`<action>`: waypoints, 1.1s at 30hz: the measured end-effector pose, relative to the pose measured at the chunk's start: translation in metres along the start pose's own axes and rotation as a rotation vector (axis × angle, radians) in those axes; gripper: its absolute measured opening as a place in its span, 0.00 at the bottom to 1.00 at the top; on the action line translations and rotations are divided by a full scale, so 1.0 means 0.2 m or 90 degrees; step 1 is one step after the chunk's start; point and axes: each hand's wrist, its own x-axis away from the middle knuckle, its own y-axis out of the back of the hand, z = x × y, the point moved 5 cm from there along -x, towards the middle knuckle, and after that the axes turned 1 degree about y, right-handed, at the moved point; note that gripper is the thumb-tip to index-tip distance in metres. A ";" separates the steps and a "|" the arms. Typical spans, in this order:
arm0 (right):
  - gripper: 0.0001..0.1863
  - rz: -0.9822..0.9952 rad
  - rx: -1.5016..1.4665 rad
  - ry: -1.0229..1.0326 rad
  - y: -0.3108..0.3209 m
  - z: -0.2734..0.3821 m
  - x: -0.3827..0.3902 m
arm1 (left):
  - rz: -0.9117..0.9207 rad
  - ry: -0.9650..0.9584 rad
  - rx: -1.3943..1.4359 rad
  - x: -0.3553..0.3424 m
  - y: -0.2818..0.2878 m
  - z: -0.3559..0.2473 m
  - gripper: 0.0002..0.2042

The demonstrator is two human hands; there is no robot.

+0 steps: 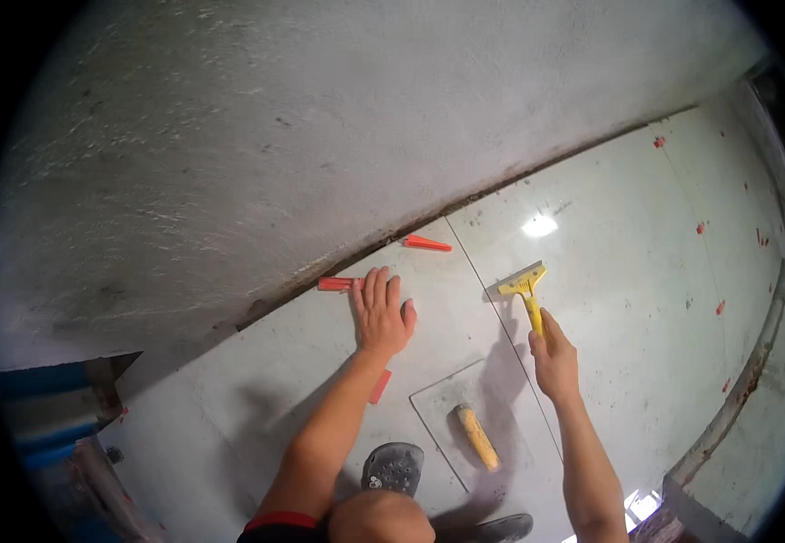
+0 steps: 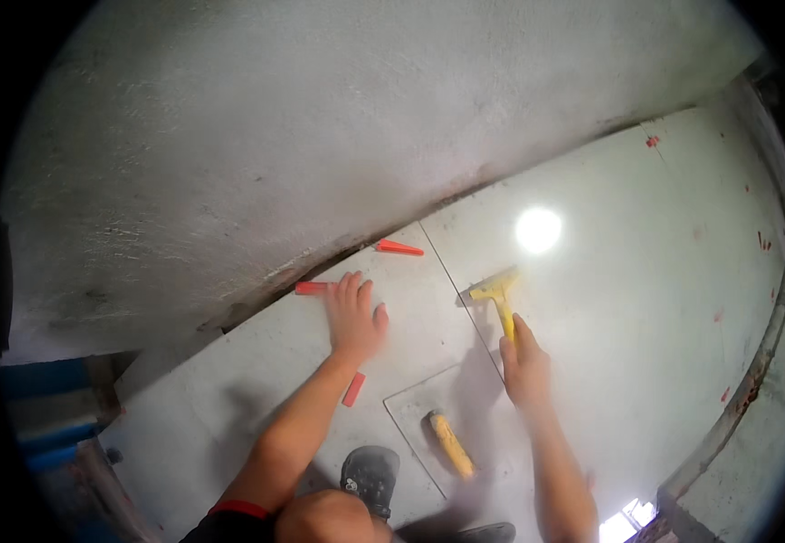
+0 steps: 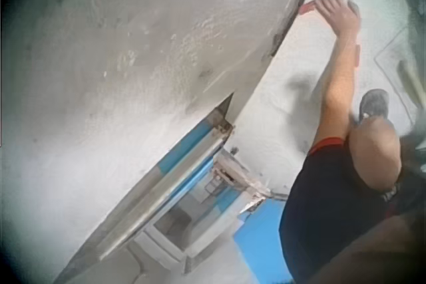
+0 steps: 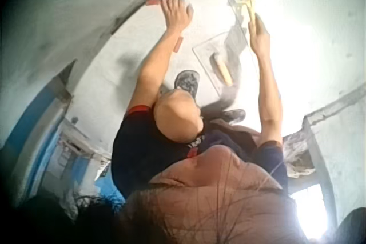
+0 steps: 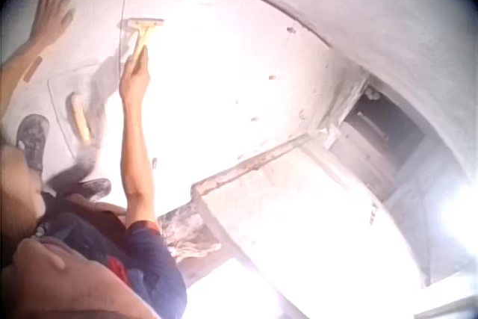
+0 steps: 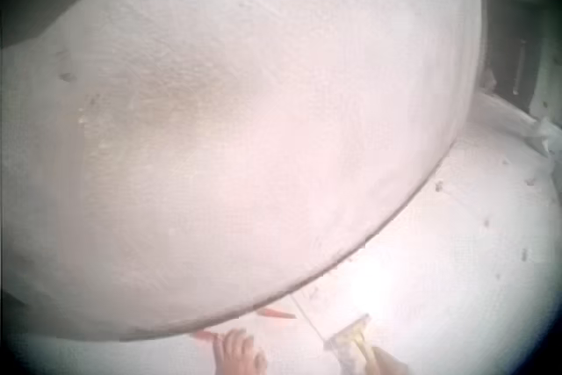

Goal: The person uses a trowel to spread material over floor tiles and uses a scraper to clean the joints between the tiles.

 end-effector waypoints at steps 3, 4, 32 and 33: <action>0.27 -0.021 0.070 0.078 0.05 0.03 0.05 | -0.004 0.007 -0.039 0.03 0.02 0.04 0.24; 0.25 -0.011 0.060 0.101 0.10 0.05 0.08 | -0.006 0.010 -0.058 0.03 0.02 0.05 0.24; 0.18 -0.213 -0.625 -0.580 0.11 -1.50 2.33 | 0.568 -0.413 0.298 0.74 0.09 -1.28 0.23; 0.18 -0.230 -0.696 -0.596 0.10 -1.48 2.29 | 0.567 -0.454 0.246 0.79 0.11 -1.25 0.21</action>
